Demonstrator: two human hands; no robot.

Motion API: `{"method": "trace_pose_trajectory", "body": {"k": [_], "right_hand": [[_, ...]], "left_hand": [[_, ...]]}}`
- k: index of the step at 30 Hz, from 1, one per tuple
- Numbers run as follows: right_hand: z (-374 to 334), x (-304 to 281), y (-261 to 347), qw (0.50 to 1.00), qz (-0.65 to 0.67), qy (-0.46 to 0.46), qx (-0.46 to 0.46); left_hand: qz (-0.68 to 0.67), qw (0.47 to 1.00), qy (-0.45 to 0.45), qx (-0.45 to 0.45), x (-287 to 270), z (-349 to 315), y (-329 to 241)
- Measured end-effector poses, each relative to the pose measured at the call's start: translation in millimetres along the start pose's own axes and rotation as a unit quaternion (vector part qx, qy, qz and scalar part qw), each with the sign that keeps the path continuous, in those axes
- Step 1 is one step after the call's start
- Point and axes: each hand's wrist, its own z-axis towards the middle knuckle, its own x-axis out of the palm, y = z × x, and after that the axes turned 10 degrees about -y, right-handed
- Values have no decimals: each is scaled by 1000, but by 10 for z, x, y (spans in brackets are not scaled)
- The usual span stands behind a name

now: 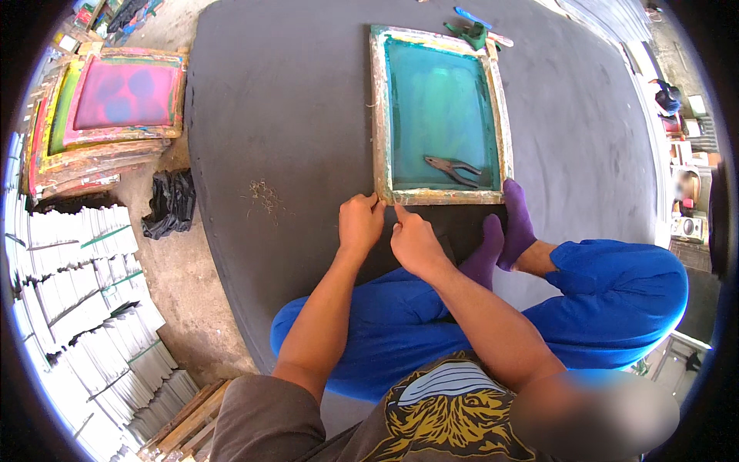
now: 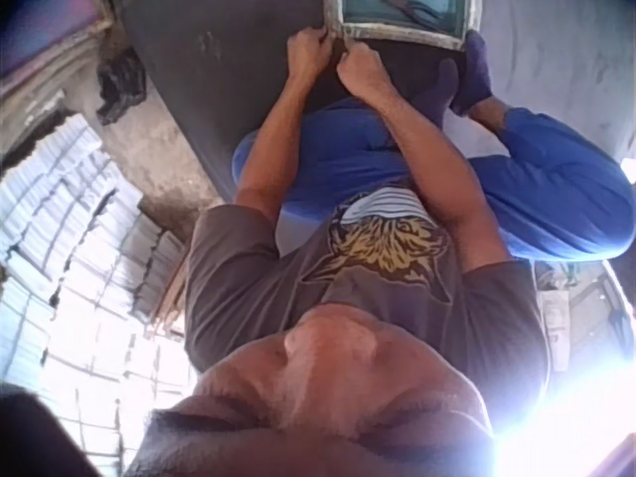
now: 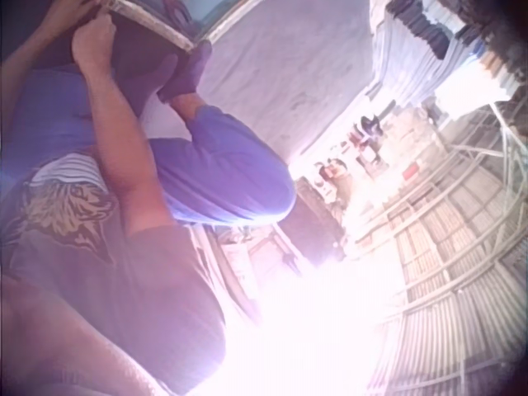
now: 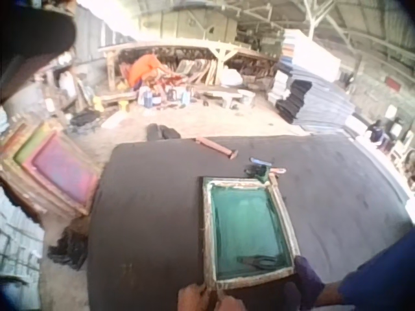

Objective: The person sits on the floor and uses a small tool to scrape and clean the edges of a rectangular screen printing frame. They work along the frame's perimeter, removing residue or debris from the mesh and wooden border.

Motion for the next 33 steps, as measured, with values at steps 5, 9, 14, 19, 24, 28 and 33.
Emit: {"method": "trace_pose_trajectory", "body": {"k": [5,9,14,19,24,28,33], "right_hand": [[-161,13,172,998,-38,9,54],[-55,224,-182,990,110,-84,-12],[-197,80,30,997,-67,2,29],[-4,269,-366,962,266,-12,64],[18,533,-579,990,62,-102,-70],[-9,377,-487,895,422,34,138],[-20,710,-621,974,130,-163,-89]], "left_hand": [[-9,1000,-16,2,-11,6,1],[-12,1000,-10,2,-6,2,-1],[-2,1000,-16,9,-32,12,73],[-39,999,-32,-7,-36,46,-20],[-24,999,-26,-1,-24,37,-3],[-31,999,-18,-4,-62,64,20],[-41,999,-20,-15,-50,58,-2]]}}
